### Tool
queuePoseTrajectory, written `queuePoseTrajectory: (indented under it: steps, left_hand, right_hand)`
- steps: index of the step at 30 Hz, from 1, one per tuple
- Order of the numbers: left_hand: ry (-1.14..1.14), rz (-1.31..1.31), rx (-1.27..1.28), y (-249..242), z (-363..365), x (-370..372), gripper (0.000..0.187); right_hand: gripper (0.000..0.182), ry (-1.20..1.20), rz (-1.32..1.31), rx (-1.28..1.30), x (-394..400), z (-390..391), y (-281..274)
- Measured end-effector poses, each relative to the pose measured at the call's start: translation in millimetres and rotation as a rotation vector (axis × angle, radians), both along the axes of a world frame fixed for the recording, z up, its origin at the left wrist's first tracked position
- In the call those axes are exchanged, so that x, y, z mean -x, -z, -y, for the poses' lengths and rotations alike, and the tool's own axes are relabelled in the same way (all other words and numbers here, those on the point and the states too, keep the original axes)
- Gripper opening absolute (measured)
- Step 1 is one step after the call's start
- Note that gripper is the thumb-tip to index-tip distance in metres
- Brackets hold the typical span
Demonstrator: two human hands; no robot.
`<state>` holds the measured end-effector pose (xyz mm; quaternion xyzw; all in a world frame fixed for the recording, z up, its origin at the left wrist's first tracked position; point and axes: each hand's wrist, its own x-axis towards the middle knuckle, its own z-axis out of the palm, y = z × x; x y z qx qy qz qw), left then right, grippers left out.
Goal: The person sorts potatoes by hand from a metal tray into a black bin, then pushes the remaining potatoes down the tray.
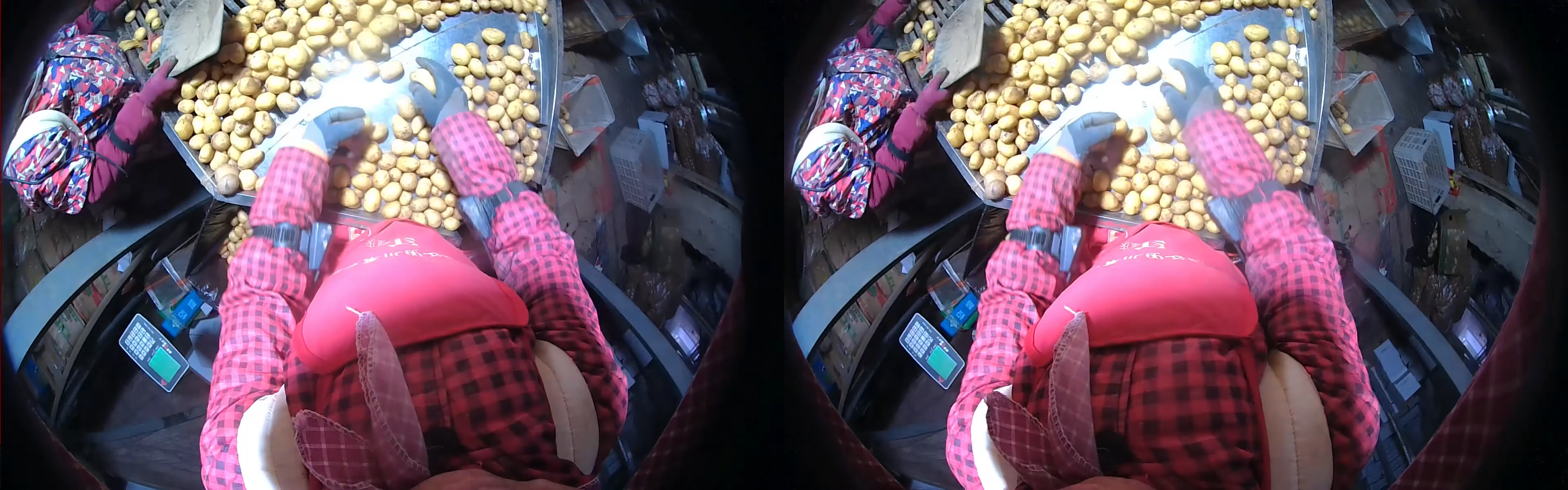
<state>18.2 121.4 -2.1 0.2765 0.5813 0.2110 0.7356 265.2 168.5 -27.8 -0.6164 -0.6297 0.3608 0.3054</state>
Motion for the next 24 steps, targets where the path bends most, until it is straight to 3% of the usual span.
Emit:
queuePoseTrajectory:
  steps: [2, 3, 5, 6, 9, 11, 12, 13, 14, 15, 16, 18, 20, 21, 22, 23, 24]
  left_hand:
    - [-0.188, 0.478, 0.113, 21.2, 33.6, -8.0, 0.046]
    - [-0.141, 0.441, 0.001, 13.9, 46.9, -12.3, 0.049]
    - [-0.271, 0.584, 0.069, 2.4, 68.4, -29.3, 0.056]
    - [-0.45, 0.755, 0.26, 1.9, 74.9, -37.8, 0.059]
    - [-0.456, 0.724, 0.401, 29.1, 93.1, -20.9, 0.062]
    - [-0.462, 0.715, 0.431, 11.7, 103.2, -18.5, 0.059]
    - [-0.606, 0.725, 0.434, -1.8, 105.9, -17.8, 0.059]
    - [-0.751, 0.736, 0.435, -13.6, 108.8, -16.4, 0.058]
    - [-0.627, 0.815, 0.302, 0.6, 122.1, 2.7, 0.058]
    - [-0.512, 0.886, 0.16, 15.0, 135.6, 21.8, 0.058]
    - [-0.491, 0.872, 0.085, 11.9, 143.7, 43.9, 0.058]
    - [-0.581, 0.72, 0.04, -9.7, 171.5, 95.8, 0.057]
    - [-0.779, 0.516, 0.076, -33.2, 203.8, 130.7, 0.058]
    - [-1.033, 0.282, 0.145, -58.2, 208.1, 121.0, 0.056]
    - [-0.93, 0.546, 0.0, -4.3, 245.7, 174.4, 0.055]
    - [-0.793, 0.032, -0.212, 10.8, 276.5, 178.5, 0.057]
    - [-0.805, -0.241, -0.128, 8.3, 281.8, 184.4, 0.059]
  right_hand:
    - [0.052, 0.005, -0.174, 0.013, 13.6, 30.7, -24.9]
    - [0.053, -0.036, -0.123, 0.045, 24.5, 45.5, -22.8]
    - [0.057, -0.22, -0.076, 0.029, 47.1, 77.2, -9.5]
    - [0.058, -0.368, -0.08, -0.015, 52.6, 93.0, -8.3]
    - [0.058, -0.416, -0.224, -0.134, 48.2, 124.1, -40.1]
    - [0.058, -0.414, -0.376, -0.014, 36.9, 132.4, -49.2]
    - [0.059, -0.414, -0.45, 0.045, 28.0, 135.1, -53.9]
    - [0.053, -0.353, -0.262, 0.103, 17.3, 132.5, -59.8]
    - [0.049, -0.244, -0.248, 0.159, 0.1, 128.0, -71.2]
    - [0.041, -0.029, -0.391, 0.257, -18.2, 128.4, -55.9]
    - [0.034, 0.1, -0.235, 0.093, -41.0, 126.9, -50.9]
    - [0.029, 0.146, 0.095, 0.119, -87.7, 129.0, -27.2]
    - [0.029, -0.102, 0.316, 0.084, -107.9, 142.7, -3.2]
    - [0.029, -0.224, 0.396, 0.094, -107.0, 149.5, -1.0]
    - [0.029, -0.349, 0.476, 0.102, -104.9, 155.2, 2.5]
    - [0.031, -0.43, 0.477, 0.044, -96.1, 159.8, 10.3]
    - [0.025, -0.551, 0.656, 0.201, -75.9, 154.2, -6.2]
